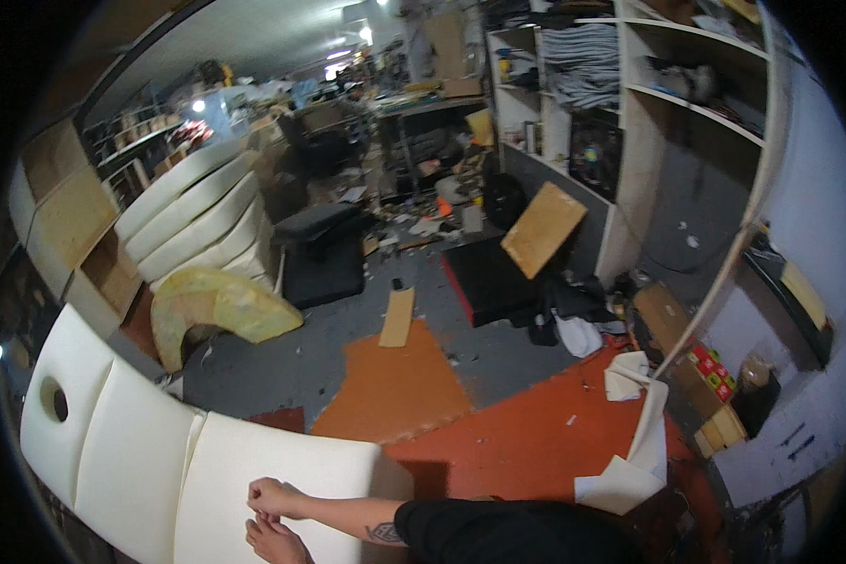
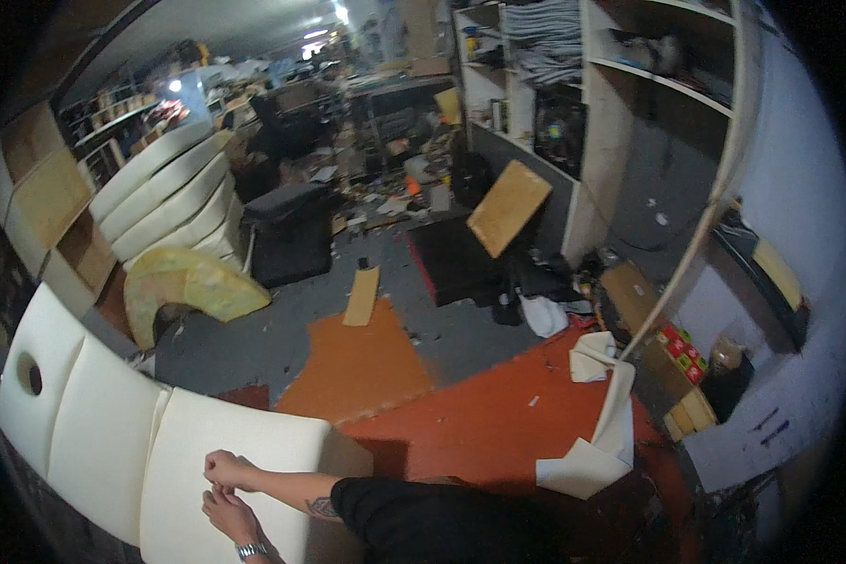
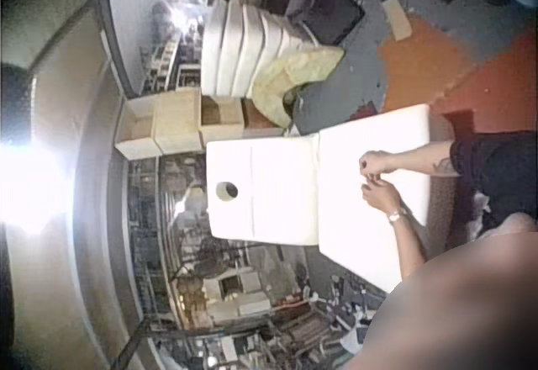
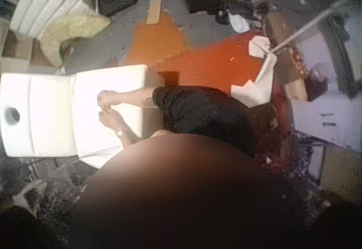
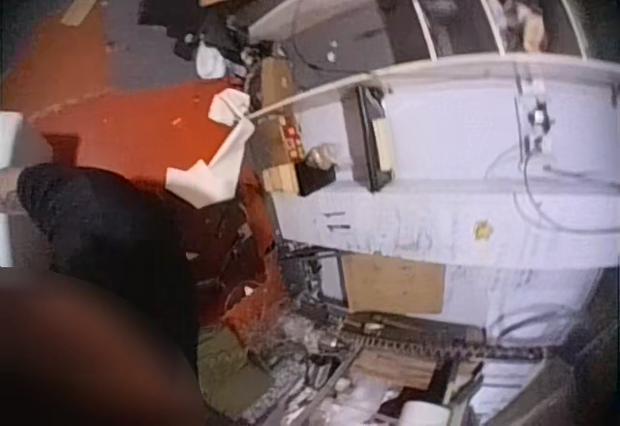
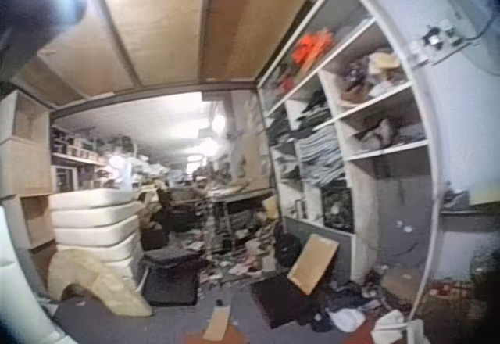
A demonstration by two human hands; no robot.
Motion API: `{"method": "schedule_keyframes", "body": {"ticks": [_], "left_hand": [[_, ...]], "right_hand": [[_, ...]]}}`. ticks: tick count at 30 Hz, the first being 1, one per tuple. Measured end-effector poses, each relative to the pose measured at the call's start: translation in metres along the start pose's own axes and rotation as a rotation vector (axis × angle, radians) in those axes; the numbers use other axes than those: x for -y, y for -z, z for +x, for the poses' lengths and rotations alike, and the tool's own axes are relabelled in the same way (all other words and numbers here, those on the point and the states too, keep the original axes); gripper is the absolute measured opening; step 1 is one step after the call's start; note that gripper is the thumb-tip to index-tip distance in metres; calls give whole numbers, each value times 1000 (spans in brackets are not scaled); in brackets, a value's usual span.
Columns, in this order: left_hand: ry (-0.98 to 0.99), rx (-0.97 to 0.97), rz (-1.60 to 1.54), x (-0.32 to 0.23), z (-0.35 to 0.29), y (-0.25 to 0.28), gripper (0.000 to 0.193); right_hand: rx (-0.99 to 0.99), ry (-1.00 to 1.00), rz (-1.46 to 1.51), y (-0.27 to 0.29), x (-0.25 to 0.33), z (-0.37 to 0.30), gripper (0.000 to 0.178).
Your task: The person applies a transparent protective film to the camera module area of a smartphone. They use scissors to trim the film, then smooth it over the camera lenses, and finally place the phone on a nearby surface.
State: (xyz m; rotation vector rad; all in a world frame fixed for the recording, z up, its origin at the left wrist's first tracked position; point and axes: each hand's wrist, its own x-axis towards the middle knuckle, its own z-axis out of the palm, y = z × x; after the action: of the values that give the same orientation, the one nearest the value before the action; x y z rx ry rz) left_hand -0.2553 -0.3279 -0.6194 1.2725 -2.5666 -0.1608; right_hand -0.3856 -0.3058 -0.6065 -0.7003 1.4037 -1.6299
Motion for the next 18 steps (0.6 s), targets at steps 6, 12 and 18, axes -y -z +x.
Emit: {"method": "schedule_keyframes", "body": {"ticks": [6, 12, 18], "left_hand": [[-409, -187, 372, -26, -119, 8, 62], [-413, -26, 550, -3, -169, 6, 98], [-303, -37, 414, -14, -172, 7, 108]], "right_hand": [[-124, 202, -87, 157, -57, -195, 19], [-1231, -201, -242, 389, -125, -511, 25], [-2189, 252, -507, 494, -60, -796, 16]]}}
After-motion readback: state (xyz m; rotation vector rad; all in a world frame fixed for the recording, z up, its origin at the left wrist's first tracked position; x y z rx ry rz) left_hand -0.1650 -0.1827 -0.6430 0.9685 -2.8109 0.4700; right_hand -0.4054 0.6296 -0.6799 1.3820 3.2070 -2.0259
